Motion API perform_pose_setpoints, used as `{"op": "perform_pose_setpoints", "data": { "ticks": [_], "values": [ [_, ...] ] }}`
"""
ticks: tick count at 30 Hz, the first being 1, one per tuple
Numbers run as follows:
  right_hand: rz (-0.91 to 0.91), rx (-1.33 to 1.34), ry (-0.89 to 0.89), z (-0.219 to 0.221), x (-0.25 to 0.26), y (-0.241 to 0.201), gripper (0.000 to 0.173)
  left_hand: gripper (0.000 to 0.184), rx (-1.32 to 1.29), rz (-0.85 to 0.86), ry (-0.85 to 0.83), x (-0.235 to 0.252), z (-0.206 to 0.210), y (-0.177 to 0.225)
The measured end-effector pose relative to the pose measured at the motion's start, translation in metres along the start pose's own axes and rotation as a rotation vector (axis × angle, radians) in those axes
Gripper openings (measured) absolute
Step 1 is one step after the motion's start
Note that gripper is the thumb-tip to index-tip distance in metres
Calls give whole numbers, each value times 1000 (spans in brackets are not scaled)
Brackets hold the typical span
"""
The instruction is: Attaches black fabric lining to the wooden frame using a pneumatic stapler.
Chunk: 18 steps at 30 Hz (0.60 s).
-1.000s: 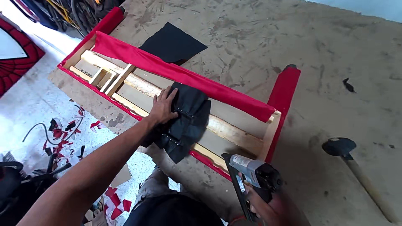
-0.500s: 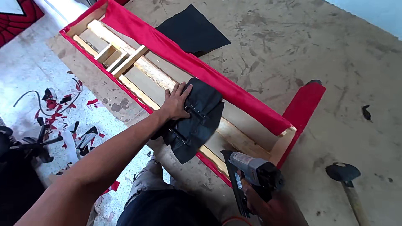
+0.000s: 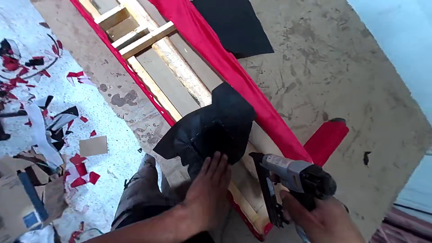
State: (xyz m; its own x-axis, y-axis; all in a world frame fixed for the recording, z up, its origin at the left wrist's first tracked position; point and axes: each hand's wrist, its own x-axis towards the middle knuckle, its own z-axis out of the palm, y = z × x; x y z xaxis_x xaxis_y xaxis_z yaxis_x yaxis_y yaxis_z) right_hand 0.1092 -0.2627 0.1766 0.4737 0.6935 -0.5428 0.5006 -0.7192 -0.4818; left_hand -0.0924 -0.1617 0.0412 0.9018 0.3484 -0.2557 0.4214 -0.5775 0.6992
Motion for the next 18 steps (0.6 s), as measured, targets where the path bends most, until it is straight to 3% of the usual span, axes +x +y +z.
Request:
{"op": "perform_pose_setpoints", "data": {
  "ticks": [3, 8, 13, 15, 18],
  "values": [
    [-51, -94, -38, 4, 29, -16, 34, 82, 98, 45, -103, 3, 29, -6],
    [-161, -205, -55, 31, 60, -15, 31, 57, 102, 111, 41, -5, 39, -18],
    [-182, -292, -67, 41, 69, -10, 31, 48, 34, 192, 76, -16, 46, -23],
    [-195, -316, -65, 40, 68, -10, 31, 47, -183, 215, 82, -21, 36, -23],
    [-162, -233, -34, 38, 62, -4, 32, 37, -482, 33, 183, -7, -25, -30]
  ]
}}
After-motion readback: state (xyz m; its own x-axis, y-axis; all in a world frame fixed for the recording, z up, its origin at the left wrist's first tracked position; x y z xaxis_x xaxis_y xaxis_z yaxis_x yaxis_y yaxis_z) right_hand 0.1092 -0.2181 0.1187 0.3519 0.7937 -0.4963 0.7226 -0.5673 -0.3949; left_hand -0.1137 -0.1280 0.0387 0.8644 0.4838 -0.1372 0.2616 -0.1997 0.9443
